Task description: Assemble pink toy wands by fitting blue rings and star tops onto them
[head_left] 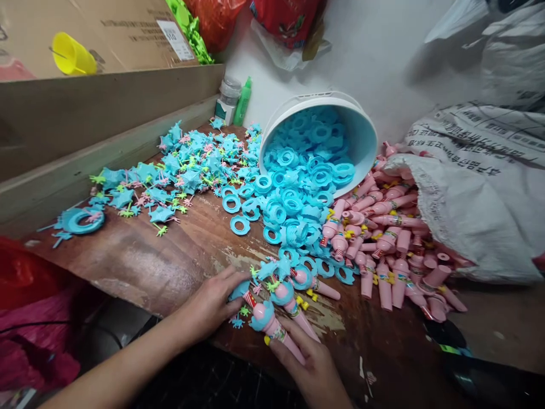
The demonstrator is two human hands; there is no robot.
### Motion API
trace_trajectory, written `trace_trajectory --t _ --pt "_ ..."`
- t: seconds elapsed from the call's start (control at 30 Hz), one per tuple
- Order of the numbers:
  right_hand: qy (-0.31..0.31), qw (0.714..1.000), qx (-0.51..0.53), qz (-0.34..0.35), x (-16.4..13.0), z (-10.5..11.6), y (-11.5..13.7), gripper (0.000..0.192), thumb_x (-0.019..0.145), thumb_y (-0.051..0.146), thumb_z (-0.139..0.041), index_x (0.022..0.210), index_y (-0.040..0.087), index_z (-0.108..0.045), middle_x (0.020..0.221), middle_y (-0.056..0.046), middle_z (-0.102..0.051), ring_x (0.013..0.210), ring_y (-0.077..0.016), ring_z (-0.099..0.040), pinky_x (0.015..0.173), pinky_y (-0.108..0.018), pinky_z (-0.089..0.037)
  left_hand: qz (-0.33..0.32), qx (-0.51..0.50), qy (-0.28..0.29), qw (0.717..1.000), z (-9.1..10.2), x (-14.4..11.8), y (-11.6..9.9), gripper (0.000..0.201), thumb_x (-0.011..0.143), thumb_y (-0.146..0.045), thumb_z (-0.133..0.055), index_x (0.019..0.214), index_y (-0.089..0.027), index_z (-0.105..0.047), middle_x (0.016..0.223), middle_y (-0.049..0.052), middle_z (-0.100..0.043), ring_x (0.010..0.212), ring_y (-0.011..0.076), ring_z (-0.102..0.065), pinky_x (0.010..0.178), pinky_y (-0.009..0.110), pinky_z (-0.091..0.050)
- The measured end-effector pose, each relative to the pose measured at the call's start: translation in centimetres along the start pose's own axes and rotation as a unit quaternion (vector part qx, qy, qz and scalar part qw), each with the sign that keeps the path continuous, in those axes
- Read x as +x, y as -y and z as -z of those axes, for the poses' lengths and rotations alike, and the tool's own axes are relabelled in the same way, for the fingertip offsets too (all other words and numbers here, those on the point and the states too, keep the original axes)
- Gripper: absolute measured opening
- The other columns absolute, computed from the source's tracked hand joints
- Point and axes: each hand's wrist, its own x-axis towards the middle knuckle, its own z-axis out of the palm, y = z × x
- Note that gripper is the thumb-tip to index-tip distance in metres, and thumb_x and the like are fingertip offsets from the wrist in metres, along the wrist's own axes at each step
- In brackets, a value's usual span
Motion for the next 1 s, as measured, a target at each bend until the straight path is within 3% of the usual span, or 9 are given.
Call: trace_trajectory --t 0.13,0.23,0.4,0.53,0.6,0.7,0.8,0.87,1.0 --pt "0.025 0.999 -0.019 -0.008 0.1 0.2 -0.4 0.046 0.09 0.053 -0.066 0.129 0.03 -0.072 0.14 -0.005 -0.067 0.134 -0.029 -0.057 0.114 -0.039 -0.044 0.005 -0.013 0.014 1.0 0.2 0.2 -0.1 0.044 0.09 -0.011 -0.058 0.129 -0.031 -0.059 0.107 0.001 -0.059 0.101 0.018 -0.063 0.088 0.028 -0.05" --pt "0.058 0.991 -0.123 -0.001 0.1 1.1 -0.6 0.047 0.093 0.053 -0.062 0.135 0.033 -0.067 0.141 -0.002 -0.066 0.134 -0.0283 -0.058 0.108 -0.037 -0.05 0.005 -0.017 0.016 1.0 0.3 0.3 -0.1 0.042 0.089 -0.009 -0.058 0.125 -0.03 -0.06 0.106 0.0 -0.057 0.1 0.0175 -0.062 0.086 0.027 -0.049" --pt "0.067 0.935 -0.34 0.081 0.0 3.0 0.7 0.045 0.099 0.046 -0.053 0.142 0.034 -0.059 0.134 -0.002 -0.07 0.118 -0.0271 -0.07 0.084 -0.03 -0.062 0.0 -0.016 0.023 1.0 0.4 0.5 0.0 0.038 0.088 -0.009 -0.058 0.122 -0.028 -0.061 0.107 0.002 -0.057 0.098 0.0181 -0.062 0.086 0.027 -0.049" --pt "0.108 0.859 -0.478 0.146 1.2 3.4 4.6 0.037 0.101 0.037 -0.048 0.132 0.028 -0.064 0.095 -0.006 -0.083 0.075 -0.027 -0.08 0.05 -0.03 -0.053 -0.002 -0.016 0.039 0.999 0.6 0.6 0.1 0.038 0.088 -0.009 -0.056 0.122 -0.027 -0.061 0.111 0.003 -0.059 0.102 0.0193 -0.063 0.088 0.028 -0.049" --pt "0.136 0.836 -0.516 0.129 2.4 2.9 7.6 0.026 0.1 0.031 -0.049 0.116 0.029 -0.07 0.081 -0.004 -0.08 0.065 -0.0271 -0.077 0.049 -0.032 -0.048 0.001 -0.01 0.047 0.999 0.8 0.8 0.1 0.039 0.087 -0.008 -0.055 0.122 -0.026 -0.061 0.111 0.004 -0.06 0.101 0.0195 -0.063 0.087 0.028 -0.05" --pt "0.172 0.819 -0.545 0.042 4.1 1.8 11.9 0.02 0.096 0.022 -0.054 0.098 0.027 -0.073 0.082 -0.005 -0.079 0.073 -0.0302 -0.077 0.058 -0.036 -0.048 -0.001 0.003 0.05 0.999 0.8 0.9 0.3 0.045 0.085 -0.009 -0.056 0.127 -0.026 -0.061 0.112 0.005 -0.063 0.1 0.0205 -0.065 0.087 0.03 -0.052" --pt "0.176 0.826 -0.531 -0.066 4.5 1.5 13.5 0.021 0.096 0.025 -0.058 0.109 0.023 -0.075 0.094 -0.01 -0.08 0.092 -0.035 -0.076 0.074 -0.042 -0.051 0.0 -0.011 0.028 1.0 0.8 0.6 0.4 0.052 0.085 -0.014 -0.06 0.134 -0.029 -0.06 0.12 0.006 -0.066 0.109 0.0233 -0.065 0.094 0.034 -0.052" --pt "0.147 0.859 -0.483 -0.085 3.7 2.3 12.0 0.027 0.092 0.027 -0.066 0.118 0.025 -0.073 0.105 -0.01 -0.08 0.103 -0.0362 -0.073 0.082 -0.044 -0.051 0.01 -0.045 0.01 0.999 0.9 0.3 0.1 0.057 0.084 -0.023 -0.067 0.14 -0.032 -0.057 0.132 0.006 -0.066 0.119 0.0263 -0.063 0.102 0.038 -0.05" --pt "0.032 0.931 -0.361 0.032 1.8 5.6 4.7 0.025 0.088 0.03 -0.073 0.113 0.032 -0.076 0.112 -0.005 -0.077 0.108 -0.0314 -0.067 0.087 -0.043 -0.05 0.105 -0.174 -0.064 0.977 1.1 0.4 -1.1 0.058 0.09 -0.052 -0.062 0.144 -0.032 -0.055 0.137 0.007 -0.066 0.124 0.0305 -0.061 0.11 0.047 -0.045"
